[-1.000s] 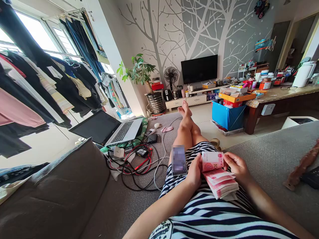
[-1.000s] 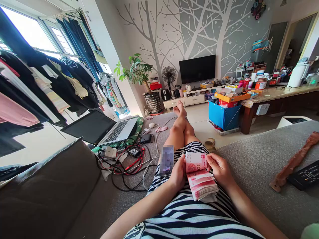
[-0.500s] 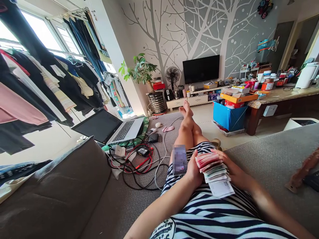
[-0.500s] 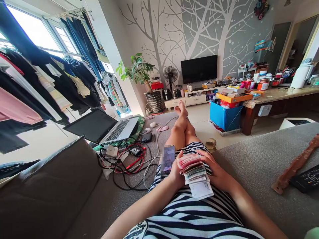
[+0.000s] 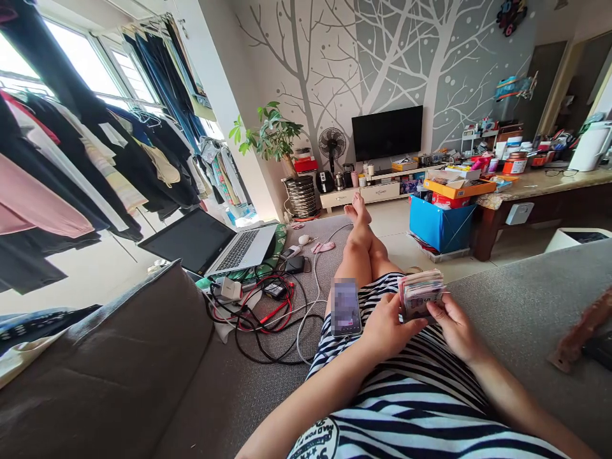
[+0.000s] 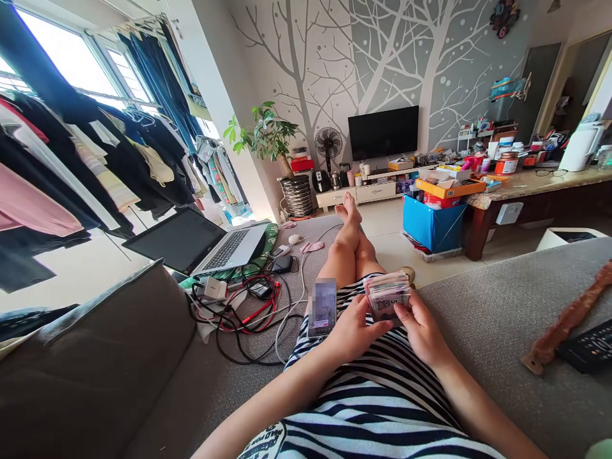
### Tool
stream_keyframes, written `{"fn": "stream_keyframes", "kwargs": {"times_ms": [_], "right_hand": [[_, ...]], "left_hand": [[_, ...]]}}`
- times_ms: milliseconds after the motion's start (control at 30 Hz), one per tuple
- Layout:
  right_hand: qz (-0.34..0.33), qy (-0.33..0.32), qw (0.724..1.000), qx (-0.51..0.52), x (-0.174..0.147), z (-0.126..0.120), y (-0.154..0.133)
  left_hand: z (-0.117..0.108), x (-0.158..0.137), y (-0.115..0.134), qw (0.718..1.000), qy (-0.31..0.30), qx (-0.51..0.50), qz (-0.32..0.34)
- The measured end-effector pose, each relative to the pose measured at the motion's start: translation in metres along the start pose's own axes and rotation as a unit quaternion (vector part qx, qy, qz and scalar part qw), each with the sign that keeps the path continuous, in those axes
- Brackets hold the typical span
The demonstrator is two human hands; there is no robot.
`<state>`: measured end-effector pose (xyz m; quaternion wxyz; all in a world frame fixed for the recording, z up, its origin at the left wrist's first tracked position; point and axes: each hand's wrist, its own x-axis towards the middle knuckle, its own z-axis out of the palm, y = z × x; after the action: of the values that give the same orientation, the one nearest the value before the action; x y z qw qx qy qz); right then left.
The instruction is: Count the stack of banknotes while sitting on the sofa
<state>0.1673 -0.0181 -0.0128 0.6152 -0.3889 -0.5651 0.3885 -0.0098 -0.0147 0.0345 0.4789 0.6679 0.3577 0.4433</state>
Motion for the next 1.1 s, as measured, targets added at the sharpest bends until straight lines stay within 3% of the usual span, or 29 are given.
{"fn": "stream_keyframes", "kwargs": {"times_ms": [67, 167, 300, 467, 667, 733, 833, 933, 1100], "right_hand": [[0.009, 0.003, 1.0, 0.022, -0.001, 0.001, -0.011], [0.063, -0.021, 0.993, 0.1, -0.004, 0.009, -0.024], [0.165, -0.072, 0.97, 0.165, -0.008, 0.025, -0.025], [0.199, -0.103, 0.967, 0.124, -0.006, 0.031, -0.01], [0.044, -0.136, 0.985, -0.101, -0.01, 0.013, -0.005], [-0.048, -0.139, 0.971, -0.191, -0.011, 0.006, -0.007], [-0.154, -0.189, 0.928, -0.282, -0.011, 0.0, -0.012], [-0.192, -0.233, 0.897, -0.322, -0.01, 0.0, -0.016], [-0.215, -0.25, 0.879, -0.344, -0.01, 0.0, -0.018]], "left_hand": [[-0.003, 0.004, 0.008, 0.998, 0.036, 0.04, 0.024], [-0.002, 0.01, 0.014, 0.993, -0.031, -0.111, 0.0], [0.006, 0.012, 0.006, 0.939, -0.093, -0.317, -0.098], [0.005, 0.007, -0.011, 0.885, -0.097, -0.423, -0.172], [-0.009, 0.009, -0.021, 0.83, -0.014, -0.532, -0.164], [-0.013, 0.009, -0.023, 0.815, 0.013, -0.555, -0.165], [-0.015, 0.008, -0.026, 0.804, 0.021, -0.566, -0.181], [-0.014, 0.007, -0.026, 0.799, 0.022, -0.571, -0.189], [-0.012, 0.007, -0.024, 0.795, 0.037, -0.577, -0.183]]}}
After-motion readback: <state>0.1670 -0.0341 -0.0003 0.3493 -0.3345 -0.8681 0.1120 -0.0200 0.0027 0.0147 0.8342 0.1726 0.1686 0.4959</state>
